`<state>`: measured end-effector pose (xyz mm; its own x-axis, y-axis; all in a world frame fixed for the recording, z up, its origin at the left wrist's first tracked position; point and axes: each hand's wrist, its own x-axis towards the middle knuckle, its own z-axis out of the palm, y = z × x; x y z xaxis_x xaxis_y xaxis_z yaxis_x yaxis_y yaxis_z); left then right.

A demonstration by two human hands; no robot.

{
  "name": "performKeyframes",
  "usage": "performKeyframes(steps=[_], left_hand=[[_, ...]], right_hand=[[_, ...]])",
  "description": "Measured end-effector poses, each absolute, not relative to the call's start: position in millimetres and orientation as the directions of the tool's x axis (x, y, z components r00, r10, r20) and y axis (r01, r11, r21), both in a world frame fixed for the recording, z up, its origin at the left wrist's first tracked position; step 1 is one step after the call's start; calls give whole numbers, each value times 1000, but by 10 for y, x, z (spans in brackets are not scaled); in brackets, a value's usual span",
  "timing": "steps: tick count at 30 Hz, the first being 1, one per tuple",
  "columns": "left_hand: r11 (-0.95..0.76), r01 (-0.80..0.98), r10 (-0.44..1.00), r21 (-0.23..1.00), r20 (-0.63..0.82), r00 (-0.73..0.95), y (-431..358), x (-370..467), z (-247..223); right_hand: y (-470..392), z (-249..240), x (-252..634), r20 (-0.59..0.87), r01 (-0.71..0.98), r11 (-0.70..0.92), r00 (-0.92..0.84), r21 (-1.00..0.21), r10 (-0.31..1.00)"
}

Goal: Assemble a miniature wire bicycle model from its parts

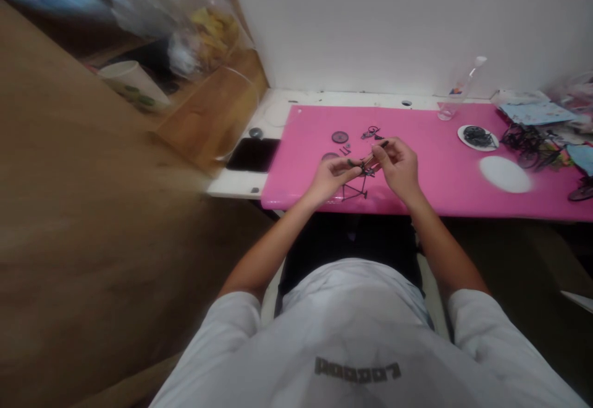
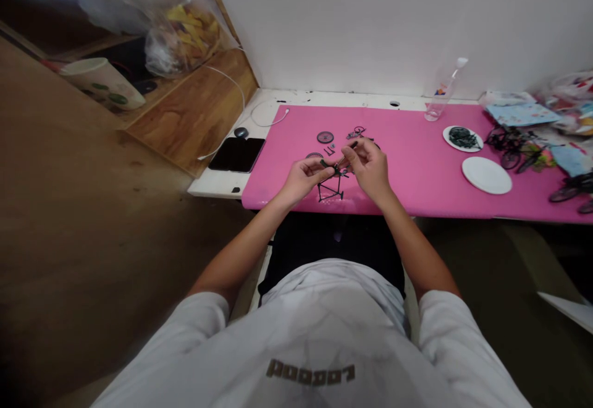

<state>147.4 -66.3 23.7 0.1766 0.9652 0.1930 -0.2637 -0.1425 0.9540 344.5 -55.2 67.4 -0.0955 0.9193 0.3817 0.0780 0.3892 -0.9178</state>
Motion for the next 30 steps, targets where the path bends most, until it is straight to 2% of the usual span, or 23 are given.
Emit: performKeyframes(steps=[12, 30], left_hand=[[-145, -268, 965, 952, 196, 176, -656, 1477, 216], [-144, -263, 965, 954, 194, 176, -614, 1447, 167]], right_hand=[[-569, 676, 3420, 412, 39, 420, -133, -907, 901], [-526, 622, 3437, 398, 72, 407, -111, -911, 911]])
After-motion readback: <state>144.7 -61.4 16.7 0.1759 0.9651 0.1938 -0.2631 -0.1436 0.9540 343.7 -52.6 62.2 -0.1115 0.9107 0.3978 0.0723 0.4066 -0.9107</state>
